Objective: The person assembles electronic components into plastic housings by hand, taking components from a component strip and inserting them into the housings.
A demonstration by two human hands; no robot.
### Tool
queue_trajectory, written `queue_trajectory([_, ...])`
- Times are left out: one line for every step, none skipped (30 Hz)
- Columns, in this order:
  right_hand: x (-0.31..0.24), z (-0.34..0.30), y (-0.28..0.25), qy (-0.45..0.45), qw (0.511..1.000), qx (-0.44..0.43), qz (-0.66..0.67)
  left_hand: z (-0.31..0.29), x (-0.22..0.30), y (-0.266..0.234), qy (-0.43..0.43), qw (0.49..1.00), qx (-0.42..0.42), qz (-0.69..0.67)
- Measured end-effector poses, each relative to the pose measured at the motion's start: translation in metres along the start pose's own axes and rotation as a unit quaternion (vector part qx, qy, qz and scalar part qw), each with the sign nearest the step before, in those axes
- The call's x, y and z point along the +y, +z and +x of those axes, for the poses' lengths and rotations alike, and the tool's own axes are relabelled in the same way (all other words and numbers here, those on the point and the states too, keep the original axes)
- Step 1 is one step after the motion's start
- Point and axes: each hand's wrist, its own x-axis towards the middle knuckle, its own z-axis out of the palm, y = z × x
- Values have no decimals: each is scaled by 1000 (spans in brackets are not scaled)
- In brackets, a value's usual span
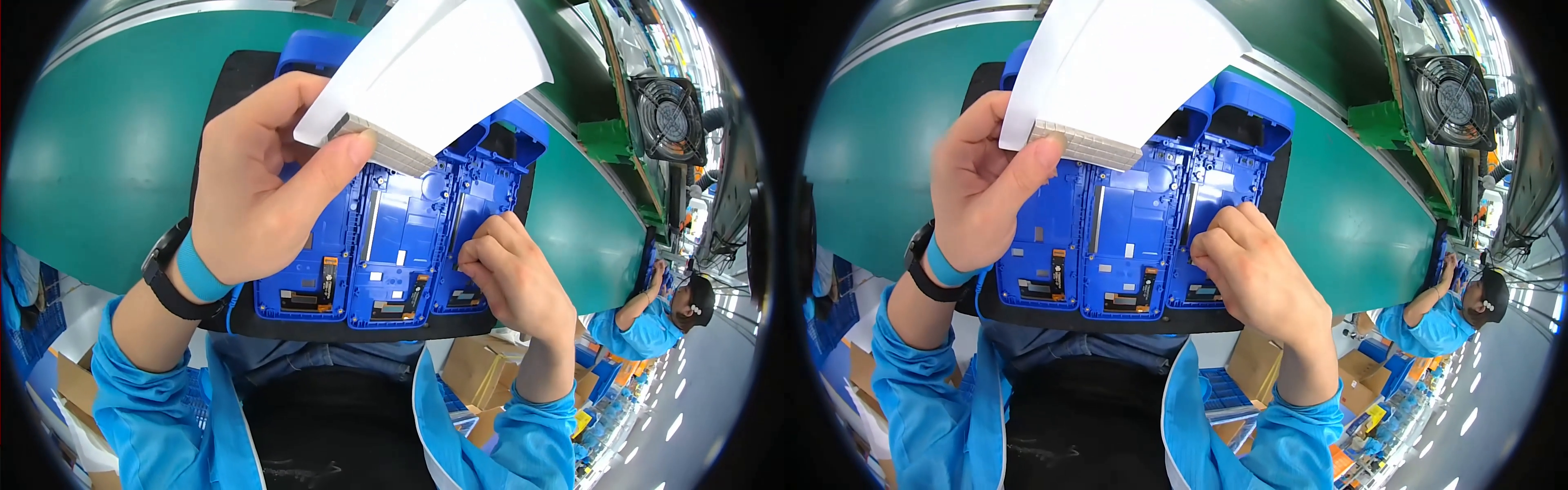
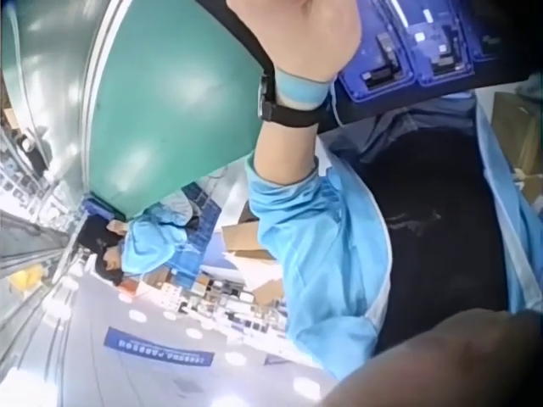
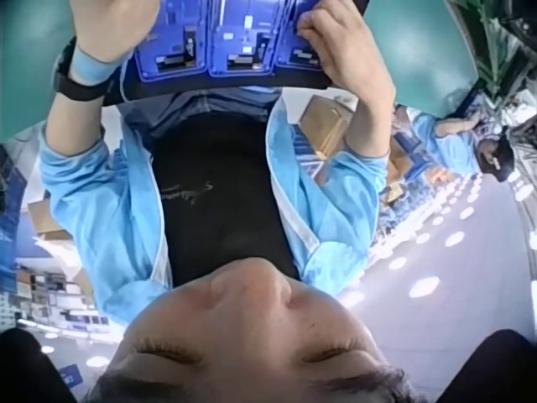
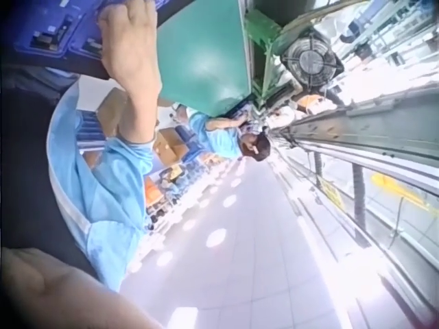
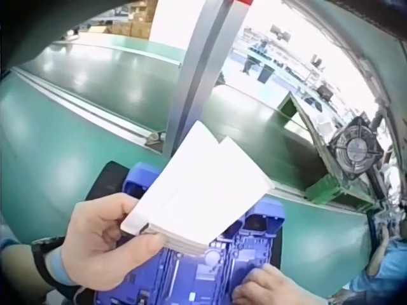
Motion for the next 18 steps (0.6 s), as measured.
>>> queue_trajectory([2,0,-1,4,1000,1,10,1,-1,0,9,1000,-9,11])
queue_trajectory([1,-1,0,5,1000,-2,10,0,-1,-1,22,999,-16,22])
queue_trajectory([-1,-1,1,5,1000,1,7,-2,-2,-2,20,999,-15,20])
queue_trajectory([-2,-1,2,5,1000,3,4,-3,-2,-2,19,999,-17,19])
queue_trajectory([-2,-1,2,4,1000,1,3,-3,-2,-3,20,999,-19,19])
queue_trajectory([-2,-1,2,3,1000,1,2,-4,-2,-3,19,1000,-18,18])
queue_trajectory([-2,-1,2,1,1000,1,1,-4,-3,-3,19,999,-19,20])
queue_trajectory([-1,-1,2,1,1000,0,1,-4,-3,-3,20,999,-20,24])
queue_trajectory([-1,-1,3,1,1000,3,2,-3,-3,-3,19,999,-19,23])
queue_trajectory([0,-1,3,1,1000,6,3,-3,-3,-3,22,999,-22,23])
queue_trajectory([0,0,3,2,1000,5,4,-3,-3,-3,24,999,-25,23])
queue_trajectory([0,0,3,2,1000,6,4,-3,-3,-3,22,999,-25,22])
queue_trajectory([0,1,3,1,1000,8,4,-3,-4,-3,22,999,-28,22])
queue_trajectory([0,1,3,2,1000,7,5,-3,-4,-3,22,999,-29,22])
queue_trajectory([0,1,3,3,1000,7,3,-2,-5,-4,21,999,-28,21])
queue_trajectory([0,1,3,4,1000,8,2,-2,-5,-4,30,999,-30,30])
queue_trajectory([1,1,3,5,1000,7,2,-2,-6,-5,39,998,-32,39])
queue_trajectory([2,1,3,3,1000,7,3,-2,-7,-5,38,998,-32,37])
